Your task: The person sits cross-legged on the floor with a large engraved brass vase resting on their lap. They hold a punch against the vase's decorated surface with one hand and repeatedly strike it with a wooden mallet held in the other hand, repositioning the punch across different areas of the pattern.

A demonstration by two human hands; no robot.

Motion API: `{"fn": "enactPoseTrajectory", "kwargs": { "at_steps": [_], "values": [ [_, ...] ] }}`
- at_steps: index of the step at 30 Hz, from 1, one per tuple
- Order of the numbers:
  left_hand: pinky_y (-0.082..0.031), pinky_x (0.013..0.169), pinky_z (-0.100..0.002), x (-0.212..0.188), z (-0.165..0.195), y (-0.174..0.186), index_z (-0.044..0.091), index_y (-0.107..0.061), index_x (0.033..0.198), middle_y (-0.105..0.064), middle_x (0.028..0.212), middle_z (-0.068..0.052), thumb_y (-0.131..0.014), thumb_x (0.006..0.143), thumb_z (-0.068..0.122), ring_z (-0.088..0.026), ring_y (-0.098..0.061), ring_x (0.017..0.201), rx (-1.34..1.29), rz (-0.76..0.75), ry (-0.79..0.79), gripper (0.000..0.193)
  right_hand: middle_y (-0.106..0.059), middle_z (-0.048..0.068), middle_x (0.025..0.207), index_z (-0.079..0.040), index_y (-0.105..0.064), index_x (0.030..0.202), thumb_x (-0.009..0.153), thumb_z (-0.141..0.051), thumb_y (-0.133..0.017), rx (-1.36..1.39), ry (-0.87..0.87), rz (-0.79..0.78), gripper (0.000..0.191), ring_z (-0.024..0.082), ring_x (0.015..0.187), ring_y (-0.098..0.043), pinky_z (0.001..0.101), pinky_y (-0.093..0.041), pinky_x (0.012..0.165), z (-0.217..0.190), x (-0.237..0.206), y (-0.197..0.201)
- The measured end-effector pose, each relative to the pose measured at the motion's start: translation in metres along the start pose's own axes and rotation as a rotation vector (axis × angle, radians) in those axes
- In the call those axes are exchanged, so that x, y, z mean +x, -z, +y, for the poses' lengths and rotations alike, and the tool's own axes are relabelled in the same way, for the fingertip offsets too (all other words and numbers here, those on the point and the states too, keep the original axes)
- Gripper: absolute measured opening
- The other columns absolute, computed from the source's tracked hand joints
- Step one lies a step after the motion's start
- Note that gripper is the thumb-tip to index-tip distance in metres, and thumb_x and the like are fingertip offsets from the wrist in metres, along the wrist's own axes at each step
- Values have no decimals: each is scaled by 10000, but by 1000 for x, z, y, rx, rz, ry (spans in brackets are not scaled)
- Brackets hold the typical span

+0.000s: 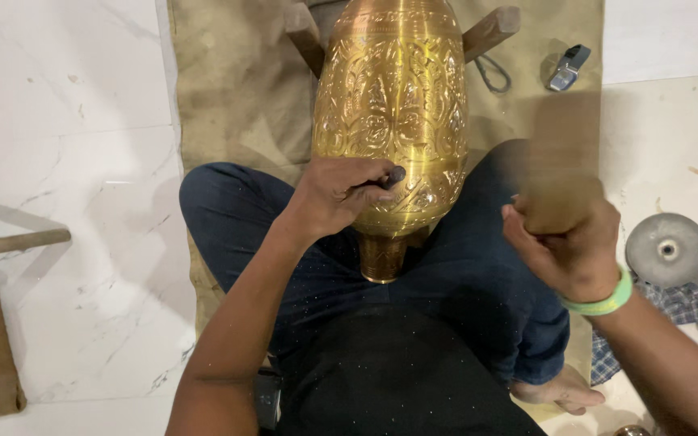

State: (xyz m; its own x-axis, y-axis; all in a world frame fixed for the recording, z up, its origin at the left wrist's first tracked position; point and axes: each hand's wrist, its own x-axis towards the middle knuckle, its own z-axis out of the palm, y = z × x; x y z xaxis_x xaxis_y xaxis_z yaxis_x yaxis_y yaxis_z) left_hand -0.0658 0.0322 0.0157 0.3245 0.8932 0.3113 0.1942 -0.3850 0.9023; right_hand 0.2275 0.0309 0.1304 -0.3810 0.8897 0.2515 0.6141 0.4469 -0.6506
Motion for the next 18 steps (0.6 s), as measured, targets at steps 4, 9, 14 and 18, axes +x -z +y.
{"fn": "enactPoseTrajectory", "kwargs": {
  "at_steps": [4,9,14,18],
  "values": [
    [-587,707,-271,-6,-2,-6,-11,-702,1135,-744,930,-113,-812,886,12,-135,-730,793,-7,119,128,273,-726,124,889,-72,-626,1337,667,-55,-839,-475,-29,-229,704,301,734,-700,372,-554,643,20,-16,6],
    [-663,858,-255,-22,-2,-29,62,-632,1119,-781,1087,-81,-807,979,38,-112,-783,987,-150,353,86,225,-652,40,859,-23,-531,1196,826,-32,-836,257,-438,7,480,115,732,-611,259,-519,656,56,-56,-31],
    [-641,861,-270,-28,0,-41,29,-642,1234,-775,1063,-94,-826,927,32,-151,-774,975,-7,376,61,358,-665,35,944,-21,-493,1222,896,-53,-825,331,-347,102,466,97,840,-657,259,-558,775,72,-73,-59],
    [-646,864,-275,-24,-1,-36,14,-616,1247,-763,1048,-91,-833,915,33,-164,-775,969,79,337,-5,397,-685,125,956,-7,-506,1308,841,-125,-886,-45,-154,54,614,171,838,-694,306,-549,746,63,-43,-32]
  ]
}}
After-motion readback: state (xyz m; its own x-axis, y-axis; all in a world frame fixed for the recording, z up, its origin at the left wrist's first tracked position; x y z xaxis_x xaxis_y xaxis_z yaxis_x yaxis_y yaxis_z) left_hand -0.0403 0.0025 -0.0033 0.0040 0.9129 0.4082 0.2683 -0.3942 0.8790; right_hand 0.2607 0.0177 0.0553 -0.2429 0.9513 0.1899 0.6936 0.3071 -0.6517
